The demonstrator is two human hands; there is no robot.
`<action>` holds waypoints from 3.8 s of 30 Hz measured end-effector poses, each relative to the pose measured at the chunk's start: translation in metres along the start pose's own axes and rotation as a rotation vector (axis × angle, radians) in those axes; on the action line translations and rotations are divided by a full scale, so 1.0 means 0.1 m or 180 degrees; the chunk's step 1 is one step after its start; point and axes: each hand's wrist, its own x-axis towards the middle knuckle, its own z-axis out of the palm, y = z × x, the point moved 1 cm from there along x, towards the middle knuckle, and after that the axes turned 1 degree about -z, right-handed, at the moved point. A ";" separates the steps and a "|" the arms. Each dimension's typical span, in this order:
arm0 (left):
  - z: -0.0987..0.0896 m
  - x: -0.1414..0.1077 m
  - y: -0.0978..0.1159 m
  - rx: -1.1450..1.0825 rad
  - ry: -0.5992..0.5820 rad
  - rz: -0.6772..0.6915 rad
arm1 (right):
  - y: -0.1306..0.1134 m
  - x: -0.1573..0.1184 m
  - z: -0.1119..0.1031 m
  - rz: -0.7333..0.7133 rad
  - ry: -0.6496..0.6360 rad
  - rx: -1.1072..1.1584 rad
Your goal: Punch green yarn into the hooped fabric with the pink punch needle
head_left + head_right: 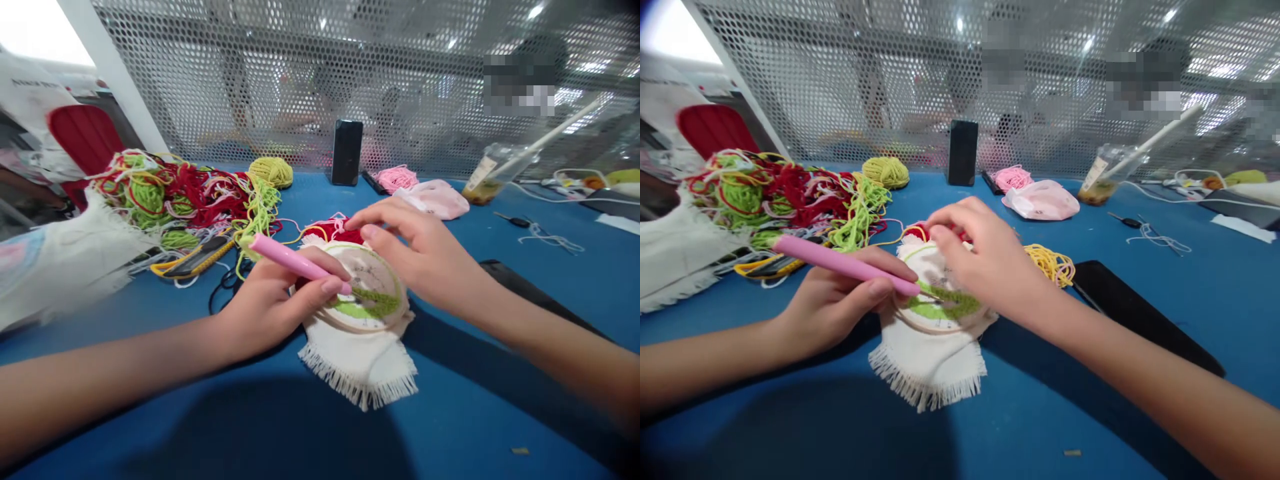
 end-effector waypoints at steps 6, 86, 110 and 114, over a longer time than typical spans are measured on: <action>0.00 0.02 -0.04 0.0650 0.0258 0.0306 | -0.58 0.26 0.00 -0.0778 -0.1072 0.0471; -0.06 0.01 -0.02 0.0285 -0.0133 -0.0238 | -1.62 1.60 0.58 -0.2111 -0.0170 0.0816; -0.06 -0.02 -0.03 -0.0393 0.0465 -0.0508 | -1.32 1.47 0.45 -0.1394 -0.1309 -0.0169; -0.08 -0.02 -0.02 -0.0457 0.0481 -0.0531 | -1.21 1.21 0.22 -0.1161 -0.2386 -0.0730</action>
